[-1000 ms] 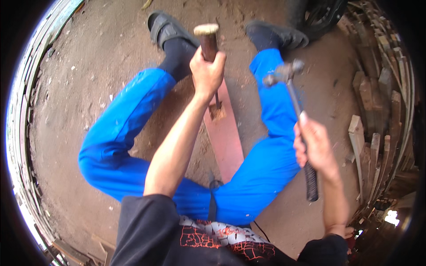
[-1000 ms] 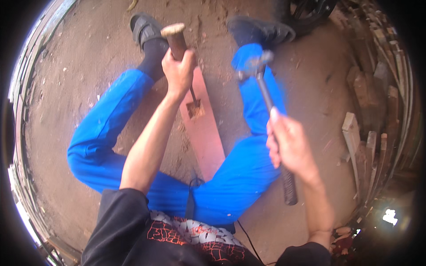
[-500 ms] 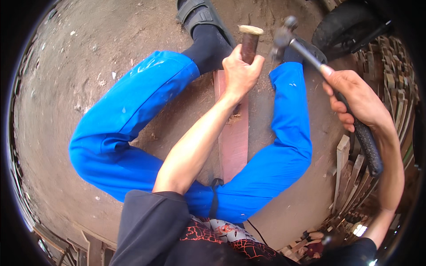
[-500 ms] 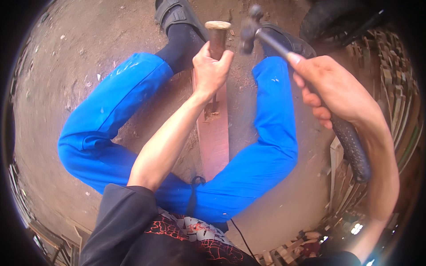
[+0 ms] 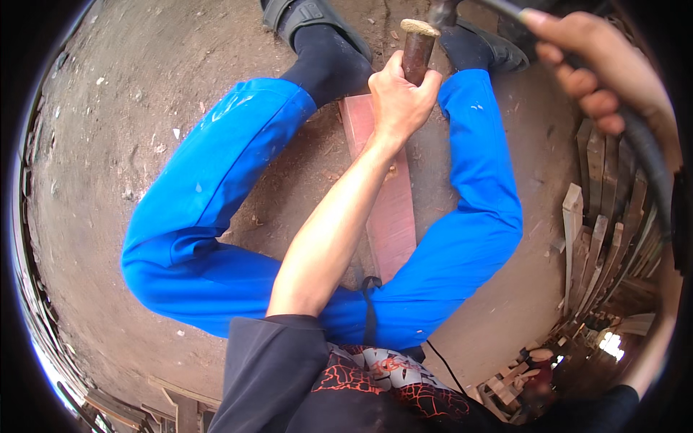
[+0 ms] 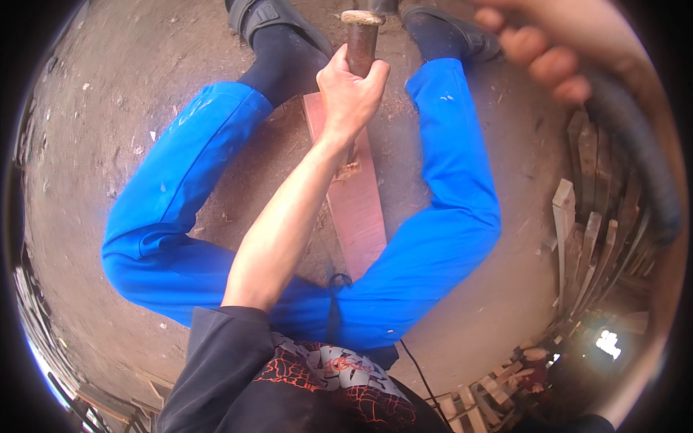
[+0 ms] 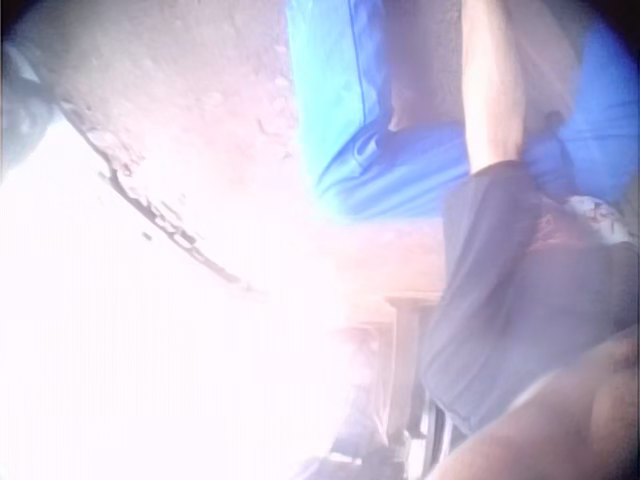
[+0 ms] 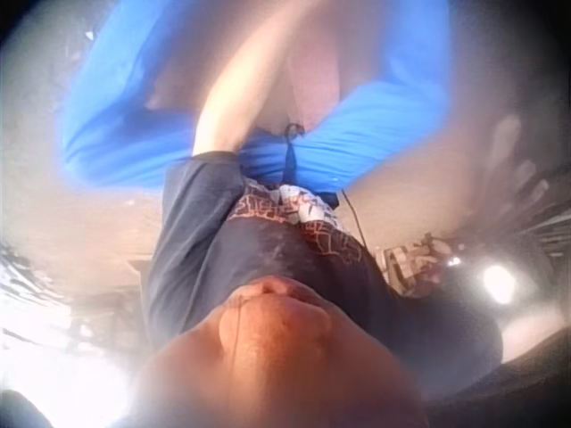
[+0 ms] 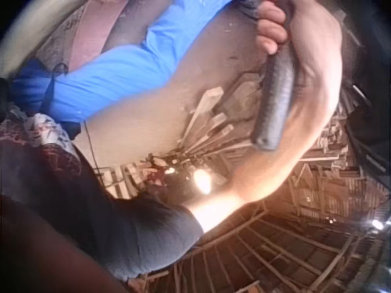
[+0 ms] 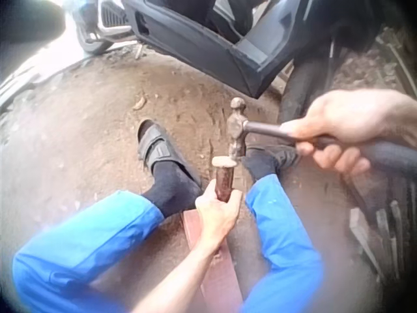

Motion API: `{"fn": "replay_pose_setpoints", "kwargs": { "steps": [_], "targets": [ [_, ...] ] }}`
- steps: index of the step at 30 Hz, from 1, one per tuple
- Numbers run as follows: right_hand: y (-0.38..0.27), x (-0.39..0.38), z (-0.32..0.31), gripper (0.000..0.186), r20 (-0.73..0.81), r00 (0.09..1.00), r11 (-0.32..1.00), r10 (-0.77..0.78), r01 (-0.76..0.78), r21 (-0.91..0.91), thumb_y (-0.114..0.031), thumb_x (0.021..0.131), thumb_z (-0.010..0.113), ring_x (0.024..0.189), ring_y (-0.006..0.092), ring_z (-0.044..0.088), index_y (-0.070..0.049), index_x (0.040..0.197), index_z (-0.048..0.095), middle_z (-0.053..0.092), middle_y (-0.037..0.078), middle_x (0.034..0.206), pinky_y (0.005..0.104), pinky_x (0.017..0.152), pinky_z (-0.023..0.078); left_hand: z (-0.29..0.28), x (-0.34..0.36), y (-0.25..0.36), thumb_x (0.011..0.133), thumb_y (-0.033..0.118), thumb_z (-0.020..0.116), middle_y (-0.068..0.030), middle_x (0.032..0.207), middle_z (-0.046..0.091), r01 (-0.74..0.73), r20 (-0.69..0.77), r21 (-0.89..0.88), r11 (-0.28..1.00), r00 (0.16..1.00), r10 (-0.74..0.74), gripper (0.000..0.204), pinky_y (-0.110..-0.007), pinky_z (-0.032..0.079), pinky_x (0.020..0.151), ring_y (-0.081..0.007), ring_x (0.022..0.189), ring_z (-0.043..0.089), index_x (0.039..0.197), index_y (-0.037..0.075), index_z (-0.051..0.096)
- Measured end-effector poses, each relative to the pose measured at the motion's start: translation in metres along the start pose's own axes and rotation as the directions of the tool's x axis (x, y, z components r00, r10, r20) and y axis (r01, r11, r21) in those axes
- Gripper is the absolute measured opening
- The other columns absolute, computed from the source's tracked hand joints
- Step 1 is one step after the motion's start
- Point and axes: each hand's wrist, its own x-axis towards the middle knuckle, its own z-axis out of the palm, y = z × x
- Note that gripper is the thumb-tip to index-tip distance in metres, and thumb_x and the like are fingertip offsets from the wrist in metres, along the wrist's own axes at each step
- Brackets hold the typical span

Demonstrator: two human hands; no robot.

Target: The person sits on the ground and uses a chisel and hammer to carve a rectangular recess into a piece of wood. They repeatedly strike the chisel to remove wood chips and occasionally clear the debris from the carved area.

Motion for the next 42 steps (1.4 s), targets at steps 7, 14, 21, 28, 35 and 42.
{"fn": "replay_pose_setpoints", "kwargs": {
  "steps": [7,14,21,28,35,42],
  "targets": [
    [-0.015,0.021,0.016,0.043,-0.065,0.955,0.813,-0.288,0.28,0.511,-0.049,0.105,0.043,0.04,0.003,0.035,-0.014,0.08,0.041,0.035,-0.007,0.056,0.0219,0.034,0.035,-0.027,0.011,-0.005,0.077,0.015,0.068,-0.0025,0.062,0.06,-0.026,-0.016,0.109,0.994,0.999,0.028,0.017,-0.029,0.048,0.06,-0.0085,0.061,0.056,0.08,0.0,0.06],
    [0.069,-0.003,0.041,0.045,0.094,0.97,0.847,-0.223,0.145,0.511,-0.054,0.101,0.051,0.033,0.0006,0.033,-0.014,0.081,0.048,0.037,-0.008,0.053,0.02,0.027,0.028,-0.018,0.005,-0.009,0.082,0.013,0.067,0.0008,0.067,0.061,-0.024,-0.041,-0.029,0.999,0.999,0.023,0.013,-0.027,0.046,0.056,-0.0063,0.06,0.055,0.078,0.002,0.06],
    [0.166,-0.023,0.198,0.042,0.115,0.983,0.68,-0.144,0.014,0.733,-0.047,0.102,0.053,0.041,0.0103,0.048,-0.009,0.085,0.052,0.047,-0.002,0.057,0.0271,0.036,0.041,-0.076,-0.001,0.007,0.087,0.007,0.063,0.0001,0.065,0.047,0.26,0.003,-0.51,0.82,0.954,-0.3,0.012,-0.027,0.036,0.045,-0.01,0.053,0.045,0.078,0.005,0.055],
    [0.21,-0.11,0.366,0.032,-0.152,0.971,0.71,-0.185,0.238,0.663,-0.027,0.1,0.059,0.049,0.0332,0.062,0.0,0.083,0.057,0.057,0.014,0.053,0.041,0.046,0.045,-0.106,-0.042,0.026,0.087,0.007,0.062,-0.0038,0.058,0.044,0.213,0.19,-0.581,0.785,0.974,-0.123,0.017,-0.029,0.037,0.048,-0.0127,0.049,0.042,0.075,0.004,0.049],
    [0.204,-0.121,0.375,0.023,-0.156,0.917,0.822,-0.368,0.399,0.407,-0.01,0.09,0.063,0.093,0.0425,0.06,0.008,0.105,0.057,0.059,0.027,0.099,0.0494,0.081,0.049,-0.099,-0.069,0.066,0.09,0.003,0.06,-0.0057,0.062,0.048,-0.13,-0.075,-0.486,0.864,0.991,0.106,0.012,-0.03,0.043,0.05,-0.0139,0.05,0.046,0.08,0.002,0.052],
    [0.168,-0.053,0.323,0.019,-0.348,0.726,0.676,-0.593,0.683,0.277,-0.002,0.086,0.058,0.098,0.0452,0.056,0.007,0.102,0.056,0.052,0.025,0.106,0.0511,0.084,0.048,-0.141,-0.087,0.096,0.089,0.003,0.056,-0.0049,0.061,0.046,-0.257,0.067,-0.357,0.898,0.952,0.299,0.014,-0.028,0.04,0.05,-0.0141,0.051,0.042,0.079,0.005,0.046]
  ]
}}
